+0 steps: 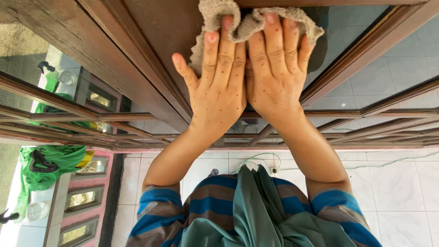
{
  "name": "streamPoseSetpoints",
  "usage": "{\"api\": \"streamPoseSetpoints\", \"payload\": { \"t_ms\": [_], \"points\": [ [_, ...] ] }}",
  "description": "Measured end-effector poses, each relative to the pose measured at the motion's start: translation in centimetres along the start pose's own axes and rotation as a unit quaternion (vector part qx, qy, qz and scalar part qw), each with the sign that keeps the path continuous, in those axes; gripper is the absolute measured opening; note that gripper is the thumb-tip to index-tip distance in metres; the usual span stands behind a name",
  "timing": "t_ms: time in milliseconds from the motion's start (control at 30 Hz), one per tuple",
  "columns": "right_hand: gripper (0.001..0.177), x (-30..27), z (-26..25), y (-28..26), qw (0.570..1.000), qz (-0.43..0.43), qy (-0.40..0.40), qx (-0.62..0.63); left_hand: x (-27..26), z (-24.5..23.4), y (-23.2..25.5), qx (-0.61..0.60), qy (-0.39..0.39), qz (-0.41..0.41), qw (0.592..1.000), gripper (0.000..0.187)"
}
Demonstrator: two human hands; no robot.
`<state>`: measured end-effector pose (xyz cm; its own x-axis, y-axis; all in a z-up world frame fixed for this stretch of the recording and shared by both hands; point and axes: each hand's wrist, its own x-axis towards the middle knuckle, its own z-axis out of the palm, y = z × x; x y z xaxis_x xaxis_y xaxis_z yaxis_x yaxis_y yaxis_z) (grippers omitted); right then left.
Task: The person wipes the glass panes and wooden frames of a window using a cloth and liquid from a spray bottle.
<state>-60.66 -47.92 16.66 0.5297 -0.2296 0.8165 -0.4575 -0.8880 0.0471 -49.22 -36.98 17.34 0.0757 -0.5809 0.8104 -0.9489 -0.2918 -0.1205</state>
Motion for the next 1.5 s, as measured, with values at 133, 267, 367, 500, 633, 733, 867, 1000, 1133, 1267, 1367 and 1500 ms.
{"api": "streamPoseSetpoints", "payload": {
  "t_ms": [133,267,367,500,633,733,867,1000,1133,1267,1367,1500],
  "points": [
    [0.053,-1.2,-1.0,2.3,0.997,0.075,-0.011,-0.028,1.5,0.8,2.5,-0.061,-0.019,-0.017,0.998,0.051],
    [0.059,-2.4,-1.0,4.0,0.994,0.088,0.061,-0.007,2.4,1.2,4.8,-0.09,-0.042,-0.001,0.995,0.053],
    [0.067,-2.5,-1.4,3.8,0.994,0.096,0.06,0.007,2.4,1.6,5.3,-0.072,-0.053,-0.005,0.996,0.049],
    [0.057,-2.4,-2.3,2.7,0.993,0.118,0.021,-0.004,1.2,2.8,5.6,-0.027,0.062,0.005,0.998,0.053],
    [0.053,-5.7,-1.2,2.5,0.99,0.133,-0.034,-0.026,-2.9,5.2,6.4,-0.025,-0.002,0.029,0.999,0.053],
    [0.048,-11.4,1.4,1.8,0.994,0.098,-0.054,-0.005,-8.2,7.5,6.9,-0.062,-0.08,0.047,0.994,0.05],
    [0.04,-19.0,4.7,-0.2,0.984,0.11,-0.138,-0.01,-15.9,9.6,7.9,-0.107,-0.146,0.031,0.983,0.051],
    [0.047,-20.4,5.1,-0.8,0.984,0.103,-0.148,-0.008,-17.5,9.9,7.9,-0.115,-0.163,0.002,0.98,0.047],
    [0.052,-13.5,2.0,1.2,0.99,0.082,-0.117,-0.013,-10.5,7.0,6.3,-0.114,-0.084,-0.009,0.99,0.046],
    [0.057,-5.9,-2.6,2.0,0.991,0.081,-0.103,-0.012,-2.8,2.6,4.8,-0.074,-0.028,-0.014,0.997,0.049],
    [0.056,-4.7,-2.8,1.7,0.977,0.146,-0.155,-0.025,-1.8,1.9,4.7,-0.094,-0.096,-0.047,0.99,0.045],
    [0.05,-10.5,2.2,1.3,0.99,0.1,-0.086,-0.042,-7.7,5.6,5.3,-0.052,-0.099,0.011,0.994,0.058]
  ]
}}
